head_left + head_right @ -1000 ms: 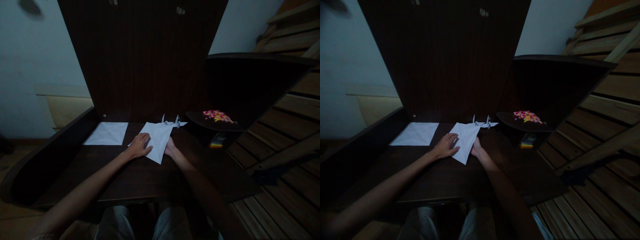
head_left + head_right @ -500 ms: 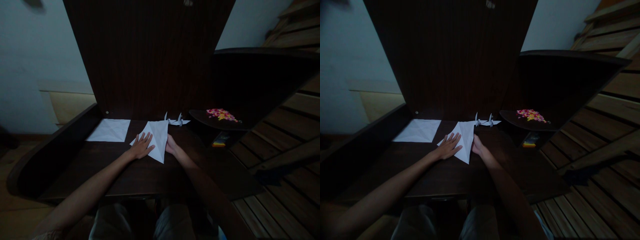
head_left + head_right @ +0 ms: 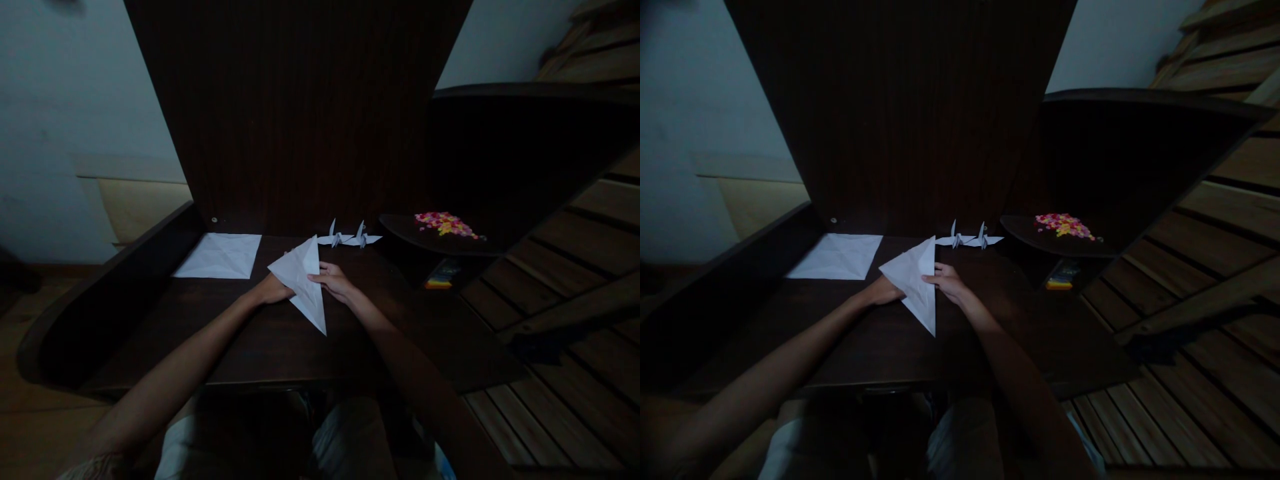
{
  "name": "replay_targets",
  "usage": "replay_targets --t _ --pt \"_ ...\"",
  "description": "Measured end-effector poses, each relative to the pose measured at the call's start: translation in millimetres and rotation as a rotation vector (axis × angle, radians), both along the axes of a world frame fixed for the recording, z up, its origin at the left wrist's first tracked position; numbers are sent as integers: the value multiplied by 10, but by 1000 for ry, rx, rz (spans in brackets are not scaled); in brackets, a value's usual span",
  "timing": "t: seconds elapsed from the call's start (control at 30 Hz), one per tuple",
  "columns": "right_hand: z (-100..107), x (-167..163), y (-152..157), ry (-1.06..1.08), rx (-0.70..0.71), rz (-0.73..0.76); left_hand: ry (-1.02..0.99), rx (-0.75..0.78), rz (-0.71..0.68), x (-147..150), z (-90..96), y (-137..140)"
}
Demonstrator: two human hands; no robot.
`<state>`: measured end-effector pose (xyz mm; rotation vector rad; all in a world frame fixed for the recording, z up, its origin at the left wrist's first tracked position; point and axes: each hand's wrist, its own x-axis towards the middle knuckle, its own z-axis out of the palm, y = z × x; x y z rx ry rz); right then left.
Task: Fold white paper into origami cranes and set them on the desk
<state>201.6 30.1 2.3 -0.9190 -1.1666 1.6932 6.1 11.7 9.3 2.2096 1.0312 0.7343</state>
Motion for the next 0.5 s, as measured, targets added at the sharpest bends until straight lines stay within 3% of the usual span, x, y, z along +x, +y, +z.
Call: replay_targets --t 0.07,0.2,0.3,0.5 --pt "9 44 14 -10 16 -31 -96 -8 149 -96 44 39" --pt "36 119 13 -31 68 -67 -368 -166 164 -206 142 101" --pt "55 145 -8 -37 109 -42 -466 -327 163 -199 195 104" --pt "33 157 -9 -104 159 -31 -394 -511 163 -157 197 44"
